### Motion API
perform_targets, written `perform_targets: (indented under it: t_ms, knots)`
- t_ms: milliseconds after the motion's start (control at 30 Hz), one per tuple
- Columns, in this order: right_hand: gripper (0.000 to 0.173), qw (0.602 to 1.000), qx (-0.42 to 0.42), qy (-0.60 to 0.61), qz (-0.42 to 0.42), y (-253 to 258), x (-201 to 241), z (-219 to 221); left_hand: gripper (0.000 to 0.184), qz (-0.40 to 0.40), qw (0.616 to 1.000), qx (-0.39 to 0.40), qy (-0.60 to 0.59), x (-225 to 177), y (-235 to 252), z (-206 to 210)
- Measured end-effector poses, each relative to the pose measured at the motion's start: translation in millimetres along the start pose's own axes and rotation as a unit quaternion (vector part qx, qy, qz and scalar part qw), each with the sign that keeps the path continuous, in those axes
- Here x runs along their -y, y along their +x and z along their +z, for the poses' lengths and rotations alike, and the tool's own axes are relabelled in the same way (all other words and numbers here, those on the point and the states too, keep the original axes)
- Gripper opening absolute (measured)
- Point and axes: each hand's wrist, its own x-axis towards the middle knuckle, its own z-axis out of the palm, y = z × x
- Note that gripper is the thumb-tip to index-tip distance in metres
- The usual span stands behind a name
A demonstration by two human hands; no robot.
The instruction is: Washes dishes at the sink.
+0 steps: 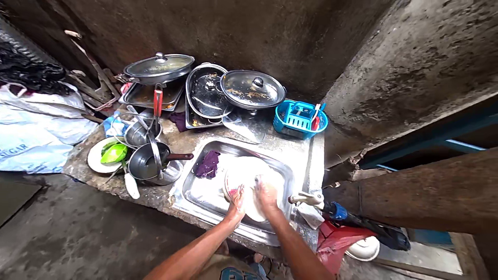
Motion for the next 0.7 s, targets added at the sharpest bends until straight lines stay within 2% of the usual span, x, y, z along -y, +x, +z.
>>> perform_targets:
  t_ms: [67,133,167,267,300,367,433,467,500,567,600,633,667,700]
  knots:
    - [0.041,0.993,0.100,0.063,0.003,-15.2,20.0,9.0,0.047,-0.009,0.999,-0.016,0.030,-2.7,12.1,-2.8]
    - [0.050,0.971,0.215,0.047,-0.088,-34.4,23.5,10.1,0.048,-0.031,0.999,-0.006,0.040,-7.9,29.7,-26.9]
    - [0.055,0.961,0.243,0.009,-0.135,-41.0,21.2,8.2,0.049,-0.051,0.998,0.013,0.034,-10.8,35.3,-42.0]
    - [0.049,0.948,0.240,-0.061,-0.201,-40.4,8.7,-7.5,0.053,-0.157,0.984,0.084,-0.019,-19.8,43.6,-66.0]
    - [0.045,0.949,0.219,-0.040,-0.225,-36.6,9.2,-15.3,0.052,-0.187,0.976,0.092,-0.060,-22.2,46.5,-67.5]
    - [0.037,0.952,0.141,0.075,-0.262,-37.2,13.1,-17.1,0.049,-0.225,0.954,0.096,-0.174,-21.5,42.0,-66.5]
    - [0.029,0.943,0.060,0.266,-0.189,-34.3,16.8,-17.3,0.055,-0.192,0.941,0.107,-0.259,-14.0,39.2,-58.4]
    - [0.023,0.929,0.008,0.352,-0.114,-31.4,19.2,-18.9,0.058,-0.158,0.944,0.096,-0.274,-5.4,37.8,-52.8]
    - [0.023,0.920,-0.051,0.388,-0.023,-27.8,20.6,-21.9,0.059,-0.122,0.950,0.069,-0.279,6.1,34.9,-47.2]
    - [0.037,0.910,-0.151,0.365,0.122,-10.2,14.5,-23.4,0.055,-0.075,0.952,0.016,-0.295,20.1,24.8,-34.0]
    - [0.042,0.902,-0.189,0.360,0.144,0.3,3.6,-13.8,0.051,-0.074,0.949,-0.007,-0.307,19.4,16.5,-26.5]
    - [0.045,0.911,-0.199,0.327,0.153,7.1,-4.2,-4.8,0.047,-0.079,0.947,-0.028,-0.309,14.2,9.5,-19.3]
    - [0.046,0.933,-0.165,0.279,0.156,6.8,-6.6,2.0,0.043,-0.083,0.949,-0.044,-0.300,7.0,5.7,-13.1]
    - [0.047,0.956,-0.091,0.230,0.159,1.4,-2.4,4.3,0.042,-0.079,0.952,-0.054,-0.292,2.2,6.6,-8.6]
